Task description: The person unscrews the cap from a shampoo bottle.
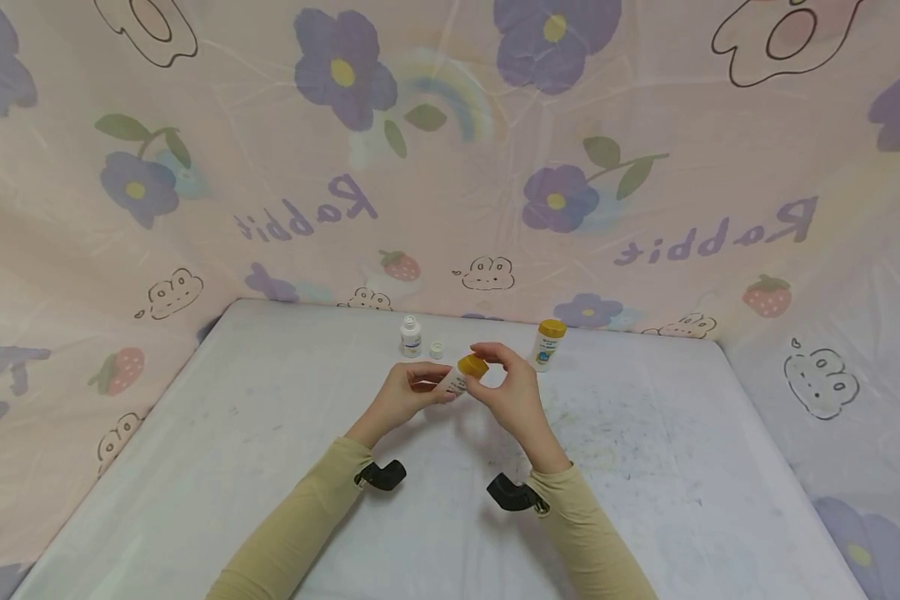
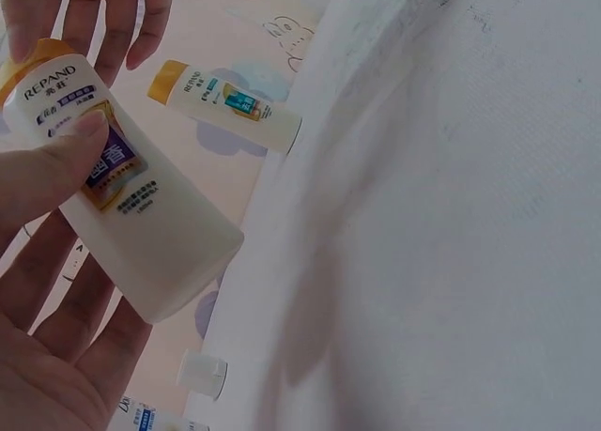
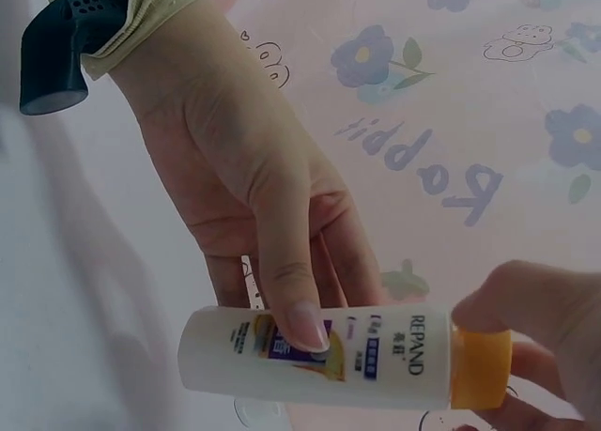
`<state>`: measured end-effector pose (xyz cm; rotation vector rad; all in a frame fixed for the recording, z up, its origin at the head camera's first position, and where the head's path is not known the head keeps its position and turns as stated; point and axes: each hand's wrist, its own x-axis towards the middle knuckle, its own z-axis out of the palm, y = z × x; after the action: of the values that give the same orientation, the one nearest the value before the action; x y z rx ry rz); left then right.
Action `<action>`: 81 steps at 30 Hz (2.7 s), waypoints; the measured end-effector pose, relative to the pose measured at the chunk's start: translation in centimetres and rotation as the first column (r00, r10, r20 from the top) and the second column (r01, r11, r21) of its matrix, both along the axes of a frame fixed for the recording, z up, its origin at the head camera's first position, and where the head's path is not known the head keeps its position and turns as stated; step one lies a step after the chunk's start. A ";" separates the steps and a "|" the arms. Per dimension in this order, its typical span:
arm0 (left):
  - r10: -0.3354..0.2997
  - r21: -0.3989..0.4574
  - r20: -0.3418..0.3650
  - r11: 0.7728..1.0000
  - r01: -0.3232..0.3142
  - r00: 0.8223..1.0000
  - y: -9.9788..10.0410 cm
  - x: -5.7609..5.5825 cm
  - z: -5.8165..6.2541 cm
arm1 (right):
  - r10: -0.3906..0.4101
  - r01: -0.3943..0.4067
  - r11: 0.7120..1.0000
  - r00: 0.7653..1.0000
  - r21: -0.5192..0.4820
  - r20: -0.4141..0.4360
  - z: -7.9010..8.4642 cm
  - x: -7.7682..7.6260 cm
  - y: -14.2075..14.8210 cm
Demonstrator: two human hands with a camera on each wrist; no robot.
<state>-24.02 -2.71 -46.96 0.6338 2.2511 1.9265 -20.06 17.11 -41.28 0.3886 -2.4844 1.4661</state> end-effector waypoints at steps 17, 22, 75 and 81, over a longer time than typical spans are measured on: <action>0.032 0.006 -0.039 0.999 -0.032 0.999 -0.3 1.7 3.3 | -0.188 0.188 0.982 0.982 -0.004 -0.007 0.3 0.8 -0.1; 0.039 0.002 -0.041 0.999 -0.039 0.998 -0.3 1.7 3.4 | -0.198 0.198 0.980 0.980 0.005 -0.012 0.3 1.0 -0.3; 0.016 0.002 -0.013 1.000 -0.016 1.000 -0.1 1.8 3.1 | -0.093 0.091 0.995 0.992 -0.029 -0.086 -0.2 0.2 -1.0; 0.017 0.004 -0.019 1.000 -0.017 1.000 -0.1 1.9 3.2 | -0.055 0.052 0.998 0.994 -0.033 -0.098 -0.2 0.1 -0.7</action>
<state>-22.17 -2.79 -43.81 0.6386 2.2726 1.9408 -19.95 16.45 -41.51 0.3771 -2.3740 1.4271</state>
